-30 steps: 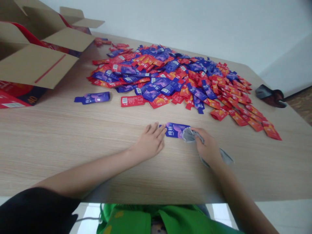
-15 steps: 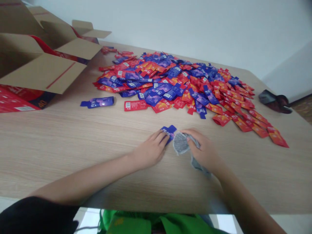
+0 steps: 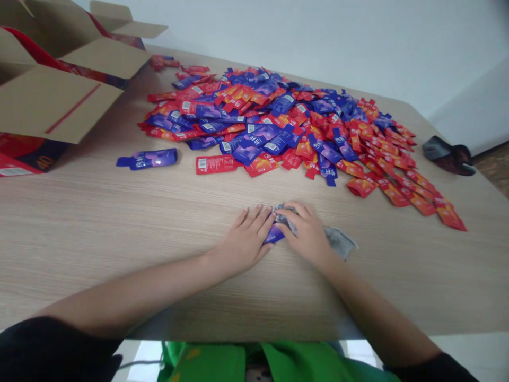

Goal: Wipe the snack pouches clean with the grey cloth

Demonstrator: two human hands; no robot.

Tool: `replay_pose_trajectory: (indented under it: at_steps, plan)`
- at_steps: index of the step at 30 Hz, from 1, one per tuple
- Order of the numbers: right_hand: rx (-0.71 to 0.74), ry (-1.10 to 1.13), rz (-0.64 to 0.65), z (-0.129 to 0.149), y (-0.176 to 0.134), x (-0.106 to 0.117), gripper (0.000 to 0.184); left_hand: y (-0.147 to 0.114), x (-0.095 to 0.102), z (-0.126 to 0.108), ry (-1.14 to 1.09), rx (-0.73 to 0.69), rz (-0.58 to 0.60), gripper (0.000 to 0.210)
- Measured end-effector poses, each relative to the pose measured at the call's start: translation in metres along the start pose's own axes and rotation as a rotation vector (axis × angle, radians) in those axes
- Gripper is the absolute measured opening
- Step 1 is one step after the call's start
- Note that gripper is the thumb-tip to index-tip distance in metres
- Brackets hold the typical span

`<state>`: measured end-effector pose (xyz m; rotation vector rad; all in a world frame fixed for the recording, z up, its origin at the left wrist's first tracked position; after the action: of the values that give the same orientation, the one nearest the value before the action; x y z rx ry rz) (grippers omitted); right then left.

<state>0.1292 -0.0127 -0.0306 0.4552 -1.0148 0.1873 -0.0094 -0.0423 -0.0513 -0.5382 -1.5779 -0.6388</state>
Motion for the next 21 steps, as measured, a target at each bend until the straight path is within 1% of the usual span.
replay_pose_trajectory:
  at_steps: [2,4,6,8,9,11,13,15,17,19,21]
  plan:
    - [-0.028,-0.049,-0.005,-0.013,-0.003,0.004,0.026,0.001,0.002,-0.001,0.005,0.006,0.004,0.061]
    - [-0.073,-0.07,-0.023,-0.027,-0.005,0.013,0.025,0.001,0.004,-0.002,0.008,0.007,0.002,0.061]
    - [-0.121,-0.069,-0.074,-0.033,-0.005,0.023,0.023,0.001,0.004,-0.001,0.01,0.007,-0.001,0.062]
    - [-0.136,-0.038,-0.137,-0.027,-0.006,0.028,0.023,0.001,0.003,-0.001,0.011,-0.004,-0.003,0.064]
    - [-0.123,-0.017,-0.148,-0.02,-0.006,0.027,0.024,0.001,0.003,-0.001,0.012,-0.01,-0.004,0.064]
    - [-0.07,0.0,-0.105,-0.007,-0.005,0.019,0.026,0.001,0.002,-0.001,0.014,-0.014,-0.006,0.063]
    - [-0.05,-0.029,-0.036,-0.002,-0.004,0.011,0.026,0.002,0.003,-0.001,0.012,-0.008,-0.004,0.06]
    - [-0.094,-0.063,-0.02,-0.012,-0.004,0.011,0.026,0.003,0.006,-0.001,-0.001,-0.001,0.003,0.059]
    - [-0.153,-0.035,-0.041,-0.027,-0.005,0.016,0.024,0.005,0.011,0.001,-0.037,-0.006,0.01,0.056]
    - [-0.198,0.037,-0.084,-0.04,-0.006,0.024,0.022,0.008,0.017,0.005,-0.093,0.009,0.004,0.053]
    - [-0.219,0.1,-0.139,-0.045,-0.007,0.032,0.021,0.013,0.023,0.014,-0.145,0.064,-0.013,0.056]
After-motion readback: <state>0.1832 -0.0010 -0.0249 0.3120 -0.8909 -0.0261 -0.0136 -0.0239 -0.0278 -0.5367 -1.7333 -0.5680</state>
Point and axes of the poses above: each hand's wrist, its own y-axis towards the middle knuckle, its own x-axis out of the back of the hand, z = x × y, the point moved 7 cm from there along y, towards the middle knuckle, and after that the axes turned 2 degrees about y, right-handed, at the moved point
